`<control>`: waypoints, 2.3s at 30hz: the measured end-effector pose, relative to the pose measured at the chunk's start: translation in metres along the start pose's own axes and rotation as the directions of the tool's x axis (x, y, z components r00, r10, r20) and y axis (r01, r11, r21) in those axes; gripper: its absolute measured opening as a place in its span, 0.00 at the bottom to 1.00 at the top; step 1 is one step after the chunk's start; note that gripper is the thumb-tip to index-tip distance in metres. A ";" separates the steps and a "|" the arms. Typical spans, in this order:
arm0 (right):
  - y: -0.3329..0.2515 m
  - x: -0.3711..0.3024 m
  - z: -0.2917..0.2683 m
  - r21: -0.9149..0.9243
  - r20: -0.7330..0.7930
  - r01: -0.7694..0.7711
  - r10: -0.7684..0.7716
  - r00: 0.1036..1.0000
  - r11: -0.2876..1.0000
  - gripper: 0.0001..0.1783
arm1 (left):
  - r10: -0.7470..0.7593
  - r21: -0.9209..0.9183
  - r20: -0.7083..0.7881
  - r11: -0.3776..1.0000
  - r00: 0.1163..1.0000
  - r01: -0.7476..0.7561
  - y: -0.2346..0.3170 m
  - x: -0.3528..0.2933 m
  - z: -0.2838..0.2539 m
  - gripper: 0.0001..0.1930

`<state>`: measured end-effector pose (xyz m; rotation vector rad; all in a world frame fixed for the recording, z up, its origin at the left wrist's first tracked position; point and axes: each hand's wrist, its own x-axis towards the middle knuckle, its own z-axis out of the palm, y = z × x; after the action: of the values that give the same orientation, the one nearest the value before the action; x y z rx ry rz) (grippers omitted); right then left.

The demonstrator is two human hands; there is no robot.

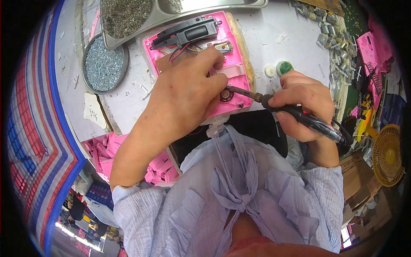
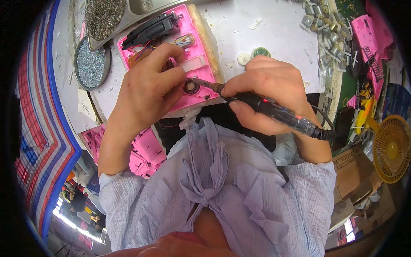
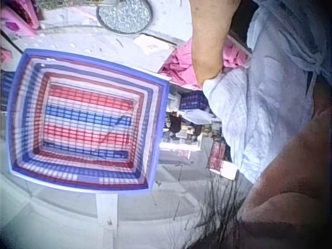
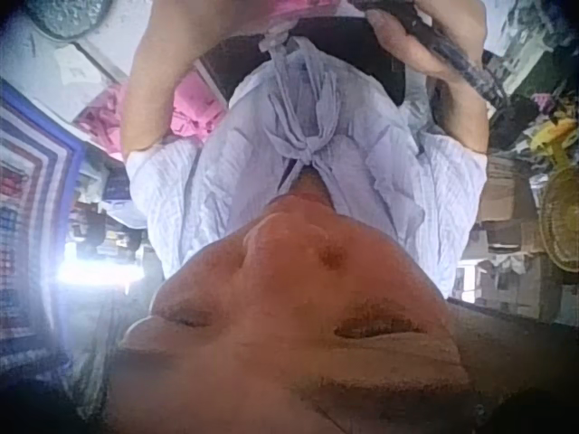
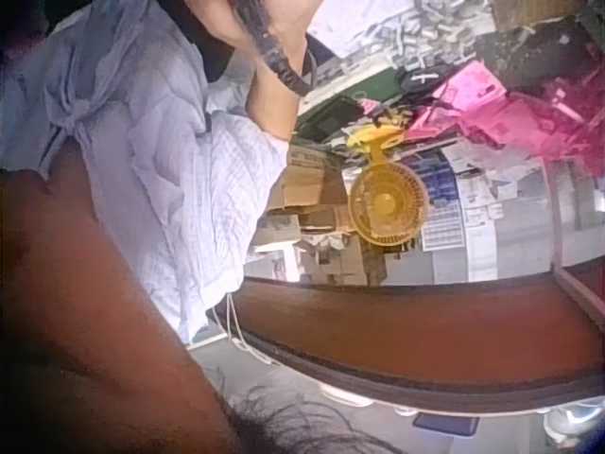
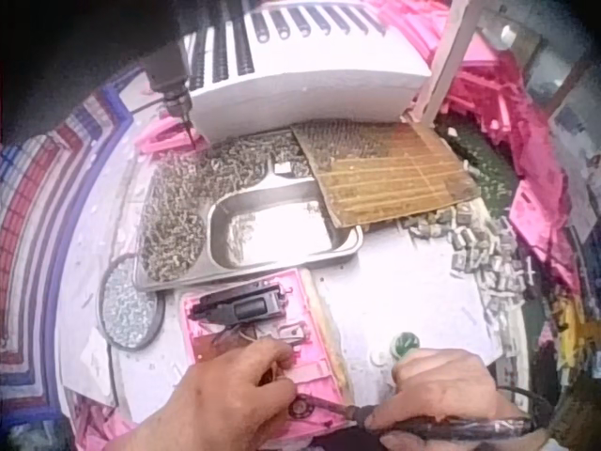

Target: The recorder assembles components of a pink electronic toy, using a soldering iron to connect wires to a speaker and circuit board, and an electric screwdriver to fasten parts together.

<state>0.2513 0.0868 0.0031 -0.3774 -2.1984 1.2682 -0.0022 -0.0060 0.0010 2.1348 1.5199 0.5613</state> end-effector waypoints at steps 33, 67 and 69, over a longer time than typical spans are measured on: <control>-0.065 -0.192 -0.182 0.060 -0.958 -0.211 0.115 0.263 0.976 0.05 | 0.034 0.119 0.009 0.992 0.999 -0.035 0.012 0.007 -0.003 0.07; -0.023 -0.121 -0.070 0.687 -0.614 -0.209 0.709 0.347 0.696 0.17 | 0.019 0.053 -0.500 0.999 0.866 0.009 -0.014 -0.033 0.014 0.15; -0.025 -0.061 -0.015 0.082 -0.591 -0.492 0.440 0.676 0.867 0.08 | 0.058 0.122 -0.489 0.993 0.870 0.003 -0.016 -0.023 0.015 0.15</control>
<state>0.3097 0.0545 0.0100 -1.2656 -1.6447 1.0868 -0.0132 -0.0256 -0.0215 2.2119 1.8241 1.1223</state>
